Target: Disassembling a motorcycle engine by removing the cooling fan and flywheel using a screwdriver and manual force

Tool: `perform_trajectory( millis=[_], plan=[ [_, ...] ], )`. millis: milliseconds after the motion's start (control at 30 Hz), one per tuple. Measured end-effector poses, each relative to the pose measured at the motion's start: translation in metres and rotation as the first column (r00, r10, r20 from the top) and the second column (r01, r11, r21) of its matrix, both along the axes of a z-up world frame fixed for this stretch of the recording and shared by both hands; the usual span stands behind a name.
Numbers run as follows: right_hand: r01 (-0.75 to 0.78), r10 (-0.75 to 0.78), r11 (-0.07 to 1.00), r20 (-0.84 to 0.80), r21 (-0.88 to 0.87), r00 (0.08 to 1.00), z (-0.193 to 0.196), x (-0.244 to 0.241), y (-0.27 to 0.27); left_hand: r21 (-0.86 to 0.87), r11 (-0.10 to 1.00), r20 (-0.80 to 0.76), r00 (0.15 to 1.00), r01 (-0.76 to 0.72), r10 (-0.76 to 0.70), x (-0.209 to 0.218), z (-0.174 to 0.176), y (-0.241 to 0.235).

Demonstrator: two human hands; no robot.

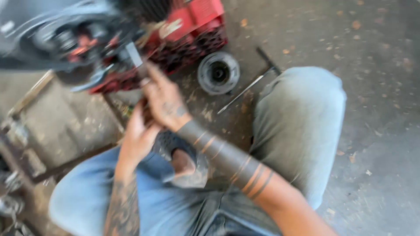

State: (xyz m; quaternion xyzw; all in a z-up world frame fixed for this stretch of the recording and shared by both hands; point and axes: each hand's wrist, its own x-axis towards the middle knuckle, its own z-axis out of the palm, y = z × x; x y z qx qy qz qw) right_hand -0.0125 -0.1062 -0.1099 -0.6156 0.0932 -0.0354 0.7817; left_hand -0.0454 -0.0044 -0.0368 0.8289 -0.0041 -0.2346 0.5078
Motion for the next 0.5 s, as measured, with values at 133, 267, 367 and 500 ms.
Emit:
perform_trajectory(
  millis=[133,267,367,500],
  plan=[
    [-0.079,0.080,0.997,0.048,-0.021,0.996,0.023,-0.003,-0.014,0.071,0.997,0.064,0.998,-0.033,0.028,-0.006,-0.007,-0.001],
    [-0.160,0.160,0.987,0.002,-0.023,0.987,0.019,0.002,-0.010,0.080,0.994,0.128,0.990,-0.071,0.061,-0.008,-0.017,0.011],
    [-0.165,0.165,0.984,0.010,0.064,0.986,0.011,0.007,-0.002,0.046,0.993,0.170,0.981,-0.104,0.095,-0.006,-0.015,0.007],
    [-0.246,0.261,0.956,-0.078,0.156,0.962,0.044,0.016,-0.033,-0.027,0.990,0.200,0.970,-0.140,0.142,-0.005,-0.012,-0.004]
  ],
)
